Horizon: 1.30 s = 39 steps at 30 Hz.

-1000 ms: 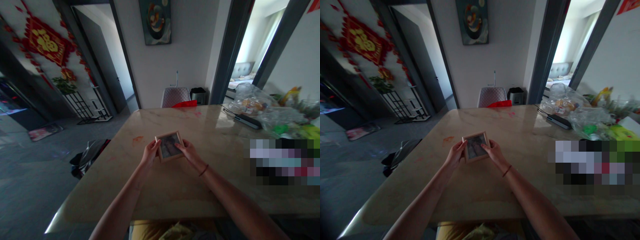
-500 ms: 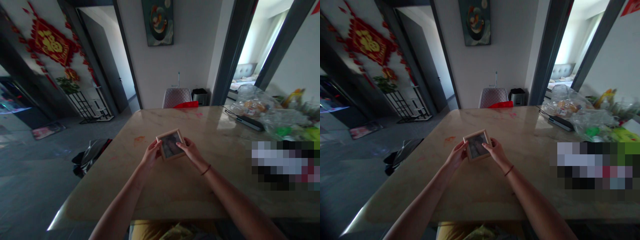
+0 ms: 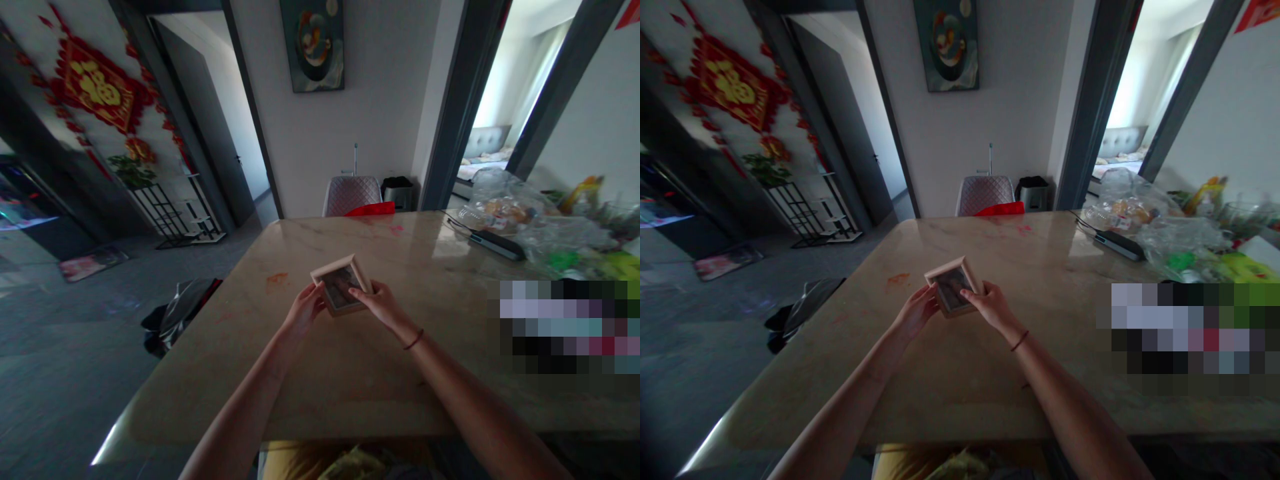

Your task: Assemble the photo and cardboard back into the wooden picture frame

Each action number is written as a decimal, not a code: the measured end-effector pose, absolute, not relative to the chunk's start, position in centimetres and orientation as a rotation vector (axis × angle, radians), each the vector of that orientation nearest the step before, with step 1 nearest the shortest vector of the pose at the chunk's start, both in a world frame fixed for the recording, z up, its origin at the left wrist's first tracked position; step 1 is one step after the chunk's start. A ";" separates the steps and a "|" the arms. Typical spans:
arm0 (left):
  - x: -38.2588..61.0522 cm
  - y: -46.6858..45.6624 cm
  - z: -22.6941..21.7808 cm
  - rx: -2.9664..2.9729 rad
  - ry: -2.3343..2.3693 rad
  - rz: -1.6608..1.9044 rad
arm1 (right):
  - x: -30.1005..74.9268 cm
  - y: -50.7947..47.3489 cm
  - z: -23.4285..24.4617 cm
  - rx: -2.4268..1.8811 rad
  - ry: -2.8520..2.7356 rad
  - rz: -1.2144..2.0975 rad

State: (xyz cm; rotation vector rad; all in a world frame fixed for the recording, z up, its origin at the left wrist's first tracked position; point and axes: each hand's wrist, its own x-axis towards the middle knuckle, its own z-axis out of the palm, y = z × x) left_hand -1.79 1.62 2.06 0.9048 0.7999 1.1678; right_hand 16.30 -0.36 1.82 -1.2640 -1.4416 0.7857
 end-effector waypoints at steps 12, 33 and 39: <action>-2.9 1.0 4.7 0.742 0.678 0.922 | 16.7 -1.3 1.5 -1.010 -2.052 -0.186; -1.4 0.0 3.4 1.109 0.718 1.097 | 15.9 -0.8 2.6 -1.116 -1.241 0.471; -1.0 -0.7 3.6 1.124 0.640 0.977 | 16.9 0.4 2.1 -1.126 -1.106 0.876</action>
